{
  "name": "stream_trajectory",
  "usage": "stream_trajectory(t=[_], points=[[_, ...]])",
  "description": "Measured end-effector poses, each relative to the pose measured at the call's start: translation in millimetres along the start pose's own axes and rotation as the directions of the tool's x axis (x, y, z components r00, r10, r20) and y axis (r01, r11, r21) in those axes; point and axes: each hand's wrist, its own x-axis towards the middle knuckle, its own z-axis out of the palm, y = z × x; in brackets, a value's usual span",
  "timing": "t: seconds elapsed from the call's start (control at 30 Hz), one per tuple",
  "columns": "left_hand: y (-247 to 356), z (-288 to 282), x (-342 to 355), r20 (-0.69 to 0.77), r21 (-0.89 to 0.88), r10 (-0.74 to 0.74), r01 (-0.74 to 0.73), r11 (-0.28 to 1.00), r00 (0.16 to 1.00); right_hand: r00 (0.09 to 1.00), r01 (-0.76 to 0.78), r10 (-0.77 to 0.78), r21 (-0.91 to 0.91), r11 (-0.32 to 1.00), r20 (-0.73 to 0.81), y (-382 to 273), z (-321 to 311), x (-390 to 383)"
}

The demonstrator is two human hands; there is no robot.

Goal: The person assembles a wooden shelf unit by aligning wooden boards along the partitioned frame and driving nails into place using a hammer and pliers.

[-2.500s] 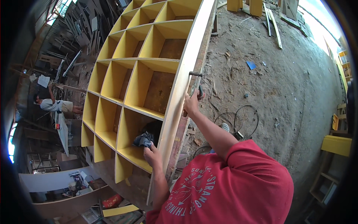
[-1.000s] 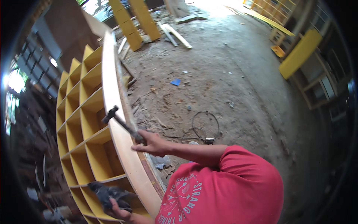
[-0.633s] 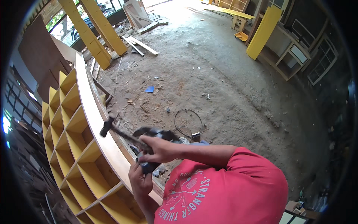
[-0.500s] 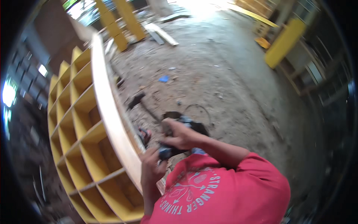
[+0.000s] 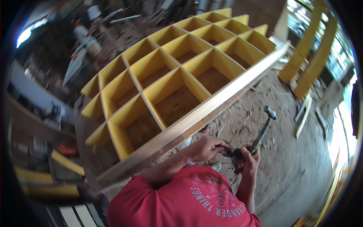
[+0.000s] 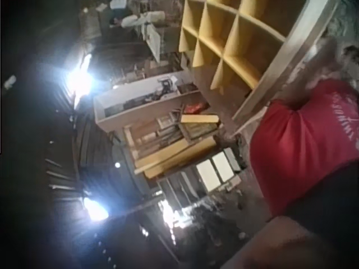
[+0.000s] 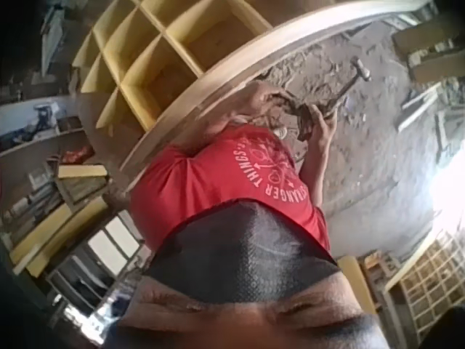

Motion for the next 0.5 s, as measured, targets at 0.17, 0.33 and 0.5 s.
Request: stream_trajectory(t=[0.17, 0.33, 0.5], points=[[23, 32, 39, -0.251, -0.282, -0.13, 0.056, 0.958, 0.959, 0.99, 0.0, 0.02, -0.135, 0.991, 0.143, -48, -14, 64], [5, 61, 93, -0.392, -0.127, -0.066, 0.017, 0.992, 0.918, 0.981, 0.028, 0.011, -0.199, 0.98, 0.192, -83, -20, 111], [-5, 82, 164, -0.427, 0.026, 0.246, -0.26, 0.965, 0.87, 0.981, 0.087, -0.028, -0.31, 0.947, 0.192, -95, -54, 157]])
